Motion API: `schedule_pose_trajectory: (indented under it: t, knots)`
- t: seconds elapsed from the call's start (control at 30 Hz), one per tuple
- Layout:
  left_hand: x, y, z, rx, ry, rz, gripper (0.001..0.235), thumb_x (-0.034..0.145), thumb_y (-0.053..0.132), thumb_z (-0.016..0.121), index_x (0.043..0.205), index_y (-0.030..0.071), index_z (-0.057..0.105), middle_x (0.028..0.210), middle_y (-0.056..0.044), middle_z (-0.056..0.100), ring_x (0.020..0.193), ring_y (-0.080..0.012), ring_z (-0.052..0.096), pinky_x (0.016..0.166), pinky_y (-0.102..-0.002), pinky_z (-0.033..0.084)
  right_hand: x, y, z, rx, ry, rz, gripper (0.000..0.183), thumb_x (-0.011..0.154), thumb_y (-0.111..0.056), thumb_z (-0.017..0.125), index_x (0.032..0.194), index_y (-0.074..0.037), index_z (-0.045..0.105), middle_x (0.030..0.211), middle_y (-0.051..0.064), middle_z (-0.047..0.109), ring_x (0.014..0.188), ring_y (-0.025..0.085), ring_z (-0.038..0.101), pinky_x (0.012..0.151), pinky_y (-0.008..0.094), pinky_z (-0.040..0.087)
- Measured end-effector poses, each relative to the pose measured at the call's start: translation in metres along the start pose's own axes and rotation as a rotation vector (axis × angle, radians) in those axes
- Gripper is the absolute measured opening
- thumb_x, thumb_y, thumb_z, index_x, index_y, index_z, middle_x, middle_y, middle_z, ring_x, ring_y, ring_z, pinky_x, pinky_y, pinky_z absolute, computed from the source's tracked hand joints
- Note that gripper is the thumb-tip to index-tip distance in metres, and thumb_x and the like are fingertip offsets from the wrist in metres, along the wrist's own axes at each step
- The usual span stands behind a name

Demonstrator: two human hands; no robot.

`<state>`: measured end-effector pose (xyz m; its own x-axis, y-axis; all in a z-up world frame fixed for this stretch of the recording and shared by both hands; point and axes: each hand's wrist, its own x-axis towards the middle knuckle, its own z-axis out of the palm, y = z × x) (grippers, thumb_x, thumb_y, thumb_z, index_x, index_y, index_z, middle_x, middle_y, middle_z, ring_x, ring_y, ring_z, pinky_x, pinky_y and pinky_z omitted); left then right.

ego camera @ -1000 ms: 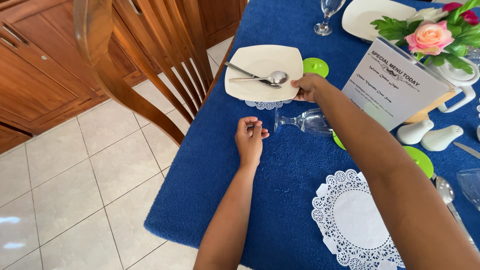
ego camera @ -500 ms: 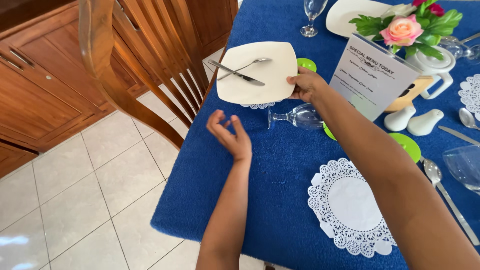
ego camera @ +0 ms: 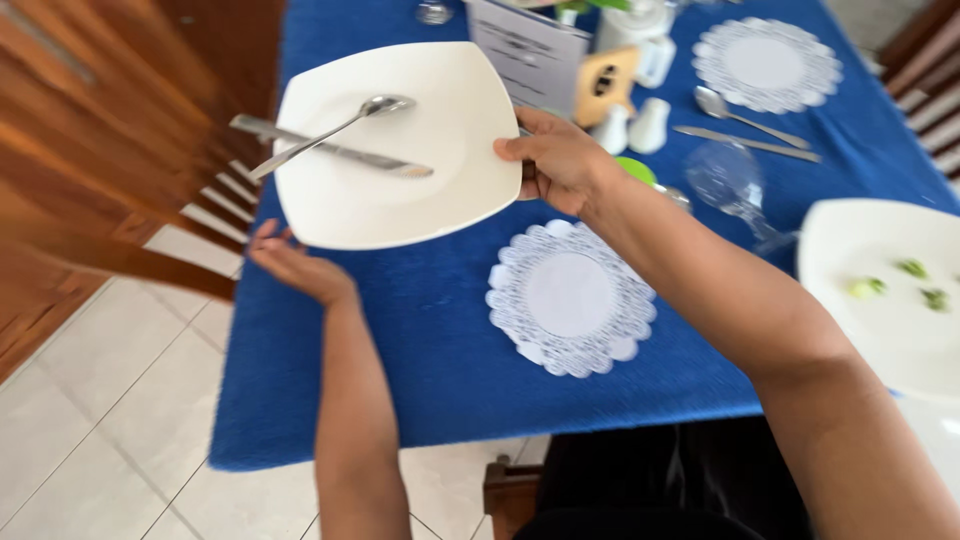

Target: The person clears used plates and cutlery from a dining table, carries them to a prep station to scrape food scraps into a tray and organize them, and then returns to the dining area to place decorative paper doilies and a vase of flowers on a blue-clothed table.

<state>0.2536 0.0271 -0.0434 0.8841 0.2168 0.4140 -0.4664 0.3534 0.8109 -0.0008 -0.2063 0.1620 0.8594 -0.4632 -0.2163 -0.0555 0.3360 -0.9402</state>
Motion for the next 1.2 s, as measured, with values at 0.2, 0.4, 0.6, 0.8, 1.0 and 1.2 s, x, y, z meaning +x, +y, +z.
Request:
schedule_pose_trajectory:
  t: [0.2,0.4,0.6,0.8,1.0,1.2]
  knots:
    - [0.004,0.101,0.001,-0.136,-0.127,-0.046,0.044,0.109,0.05,0.043,0.124,0.011,0.059,0.125,-0.007,0.062,0.108,-0.0173,0.06,0.088,-0.033,0.054,-0.148,-0.016,-0.043,0.005,0.075,-0.037,0.054,0.094,-0.01,0.062,0.145,0.0,0.049,0.118,0.01,0.072,0.095,0.015,0.074,0.079,0.031,0.063]
    - [-0.068,0.27,0.056,-0.093,-1.01,0.044,0.031,0.111,0.023,0.065,0.136,0.006,0.06,0.139,-0.005,0.057,0.126,-0.0185,0.057,0.103,-0.033,0.05,-0.251,-0.001,-0.093,-0.077,0.232,-0.081,0.056,0.097,-0.009,0.061,0.151,0.0,0.049,0.11,0.012,0.072,0.079,0.014,0.069,0.063,0.027,0.057]
    - [-0.185,0.336,0.139,0.332,-1.641,0.593,0.053,0.09,0.019,0.075,0.135,-0.002,0.058,0.137,-0.017,0.06,0.125,-0.0357,0.057,0.106,-0.044,0.044,-0.316,0.04,-0.122,0.059,0.341,-0.102,0.058,0.095,-0.006,0.06,0.151,0.0,0.046,0.109,0.009,0.072,0.076,0.012,0.071,0.061,0.025,0.06]
    - [-0.236,0.349,0.16,0.591,-1.831,0.437,0.055,0.085,0.025,0.073,0.133,0.003,0.057,0.116,-0.013,0.064,0.106,-0.0308,0.064,0.09,-0.044,0.051,-0.357,0.053,-0.156,0.088,0.379,-0.13,0.058,0.097,-0.006,0.059,0.151,0.005,0.044,0.103,0.012,0.072,0.072,0.012,0.07,0.056,0.025,0.059]
    - [-0.281,0.354,0.174,0.488,-1.7,0.535,0.029,0.098,0.019,0.062,0.118,-0.001,0.061,0.108,-0.017,0.066,0.087,-0.0345,0.068,0.075,-0.044,0.054,-0.389,0.052,-0.19,0.074,0.44,-0.24,0.057,0.099,-0.005,0.057,0.153,0.006,0.043,0.107,0.015,0.072,0.077,0.014,0.071,0.056,0.025,0.057]
    - [-0.305,0.377,0.193,0.149,-1.433,0.288,0.02,0.113,0.015,0.052,0.107,-0.001,0.062,0.087,-0.011,0.066,0.068,-0.0222,0.061,0.062,-0.037,0.048,-0.436,0.047,-0.235,0.147,0.556,-0.384,0.055,0.096,-0.001,0.054,0.15,0.004,0.043,0.119,0.014,0.071,0.097,0.021,0.074,0.081,0.034,0.063]
